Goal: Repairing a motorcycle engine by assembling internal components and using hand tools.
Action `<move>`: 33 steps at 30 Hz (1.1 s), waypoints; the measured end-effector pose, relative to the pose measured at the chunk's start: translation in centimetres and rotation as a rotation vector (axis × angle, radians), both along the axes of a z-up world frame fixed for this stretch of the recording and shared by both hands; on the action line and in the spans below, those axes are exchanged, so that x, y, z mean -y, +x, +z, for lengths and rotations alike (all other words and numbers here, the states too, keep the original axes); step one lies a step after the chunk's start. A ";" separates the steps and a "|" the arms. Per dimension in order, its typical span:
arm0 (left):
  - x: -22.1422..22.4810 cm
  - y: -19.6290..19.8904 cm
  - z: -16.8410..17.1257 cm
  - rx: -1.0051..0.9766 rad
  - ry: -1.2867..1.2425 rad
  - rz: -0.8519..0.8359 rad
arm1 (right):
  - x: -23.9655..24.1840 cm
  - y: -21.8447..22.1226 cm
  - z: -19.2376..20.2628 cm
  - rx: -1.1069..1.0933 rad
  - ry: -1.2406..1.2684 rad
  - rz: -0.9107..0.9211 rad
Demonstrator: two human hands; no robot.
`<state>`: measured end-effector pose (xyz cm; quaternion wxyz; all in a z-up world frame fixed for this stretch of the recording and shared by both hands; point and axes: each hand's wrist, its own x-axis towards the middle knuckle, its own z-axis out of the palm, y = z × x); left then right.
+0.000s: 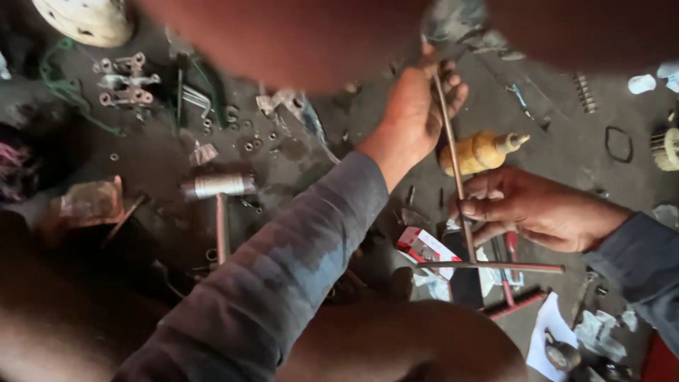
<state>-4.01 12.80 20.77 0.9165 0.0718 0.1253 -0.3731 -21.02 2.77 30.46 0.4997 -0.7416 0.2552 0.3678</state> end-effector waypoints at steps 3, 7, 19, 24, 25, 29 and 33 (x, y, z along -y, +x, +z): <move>1.3 0.1 -1.1 0.099 0.189 0.081 | -0.1 0.3 -0.3 -0.037 -0.084 -0.034; 3.1 1.2 -1.7 0.228 0.437 0.144 | -0.3 -0.1 -1.5 -0.046 -0.150 -0.035; 2.5 0.9 -4.0 0.133 -0.018 0.019 | 2.1 -1.3 -2.3 0.019 0.111 -0.091; 1.5 1.6 -2.9 0.251 0.160 0.055 | 3.1 -1.4 -3.1 -0.062 -0.007 -0.095; 1.7 2.0 -2.8 0.252 0.161 0.056 | 3.2 -1.5 -3.4 -0.061 -0.006 -0.093; 3.2 3.5 -3.4 0.212 0.175 0.105 | 3.9 -2.3 -3.7 -0.039 -0.038 -0.117; 5.0 4.5 -4.4 0.218 0.206 0.124 | 4.2 -2.3 -3.9 -0.043 -0.092 -0.115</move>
